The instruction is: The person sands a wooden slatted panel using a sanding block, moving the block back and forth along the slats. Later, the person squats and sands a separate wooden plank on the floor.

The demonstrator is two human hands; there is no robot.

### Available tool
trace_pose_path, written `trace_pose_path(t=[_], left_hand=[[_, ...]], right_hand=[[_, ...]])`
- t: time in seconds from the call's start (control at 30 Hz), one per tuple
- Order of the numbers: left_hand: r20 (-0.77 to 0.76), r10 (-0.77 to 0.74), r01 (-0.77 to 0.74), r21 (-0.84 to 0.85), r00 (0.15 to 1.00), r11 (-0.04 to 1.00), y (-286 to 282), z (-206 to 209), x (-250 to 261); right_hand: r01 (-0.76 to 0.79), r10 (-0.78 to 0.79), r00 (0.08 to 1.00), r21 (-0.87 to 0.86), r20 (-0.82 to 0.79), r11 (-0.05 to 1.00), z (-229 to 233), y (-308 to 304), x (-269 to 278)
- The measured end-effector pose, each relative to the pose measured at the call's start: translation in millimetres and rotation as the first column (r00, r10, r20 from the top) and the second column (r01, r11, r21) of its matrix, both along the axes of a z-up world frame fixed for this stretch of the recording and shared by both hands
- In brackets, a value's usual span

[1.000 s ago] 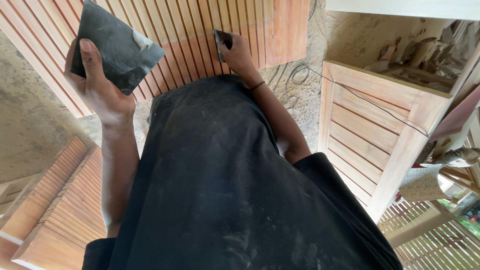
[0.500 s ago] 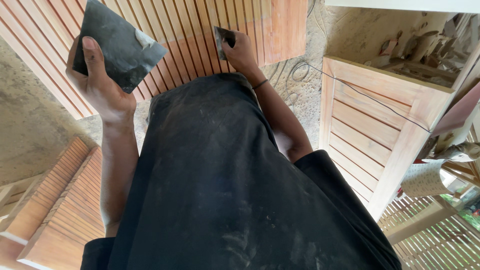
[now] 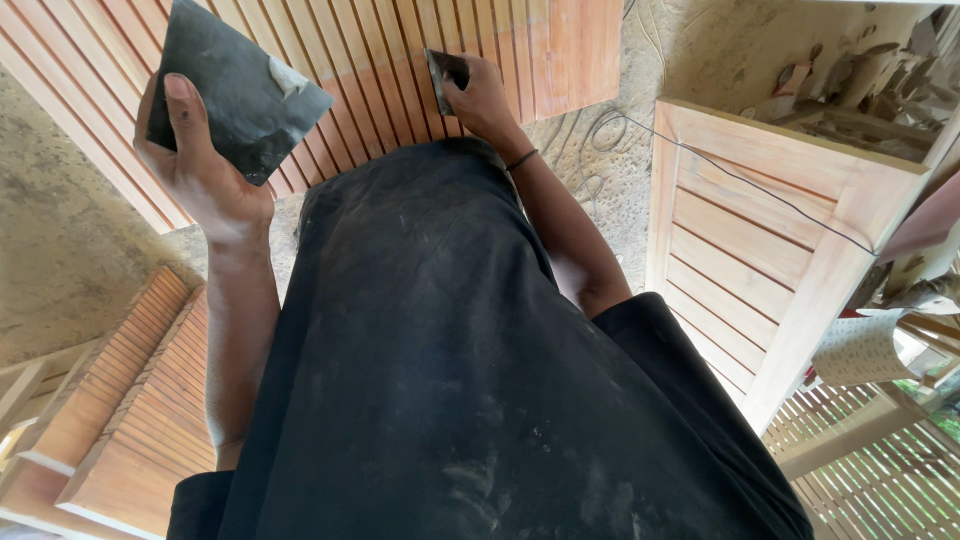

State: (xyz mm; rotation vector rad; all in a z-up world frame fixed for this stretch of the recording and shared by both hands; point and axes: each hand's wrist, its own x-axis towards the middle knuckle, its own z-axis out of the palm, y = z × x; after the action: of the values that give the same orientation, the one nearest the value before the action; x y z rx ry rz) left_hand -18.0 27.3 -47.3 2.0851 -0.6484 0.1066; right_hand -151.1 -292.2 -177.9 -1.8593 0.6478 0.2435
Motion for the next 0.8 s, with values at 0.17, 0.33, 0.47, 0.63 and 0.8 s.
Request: trace_pose_path(t=[0.17, 0.33, 0.47, 0.63, 0.8], left_hand=[[-0.073, -0.023, 0.018, -0.080, 0.997, 0.997, -10.7, 4.2, -0.9], [0.019, 0.008, -0.009, 0.018, 1.000, 1.000, -2.9, -2.4, -4.1], [-0.114, 0.077, -0.078, -0.009, 0.991, 0.997, 2.8, -9.8, -7.1], [0.004, 0.014, -0.014, 0.050, 1.000, 0.999, 2.1, -6.0, -8.4], [-0.089, -0.052, 0.046, -0.073, 0.995, 0.996, -2.3, 0.7, -9.3]], right_hand=[[-0.035, 0.030, 0.999, 0.156, 0.035, 0.987, -1.1, -17.9, -12.6], [0.075, -0.079, 0.997, 0.150, 0.022, 0.986, -8.2, -18.5, -15.9], [0.016, -0.020, 0.998, 0.068, 0.059, 0.998, -18.0, -15.6, -12.4], [-0.032, 0.034, 0.996, -0.029, 0.085, 0.999, -25.8, -18.5, -1.0], [-0.048, 0.028, 0.994, 0.194, 0.102, 0.980, -10.8, -22.4, -4.0]])
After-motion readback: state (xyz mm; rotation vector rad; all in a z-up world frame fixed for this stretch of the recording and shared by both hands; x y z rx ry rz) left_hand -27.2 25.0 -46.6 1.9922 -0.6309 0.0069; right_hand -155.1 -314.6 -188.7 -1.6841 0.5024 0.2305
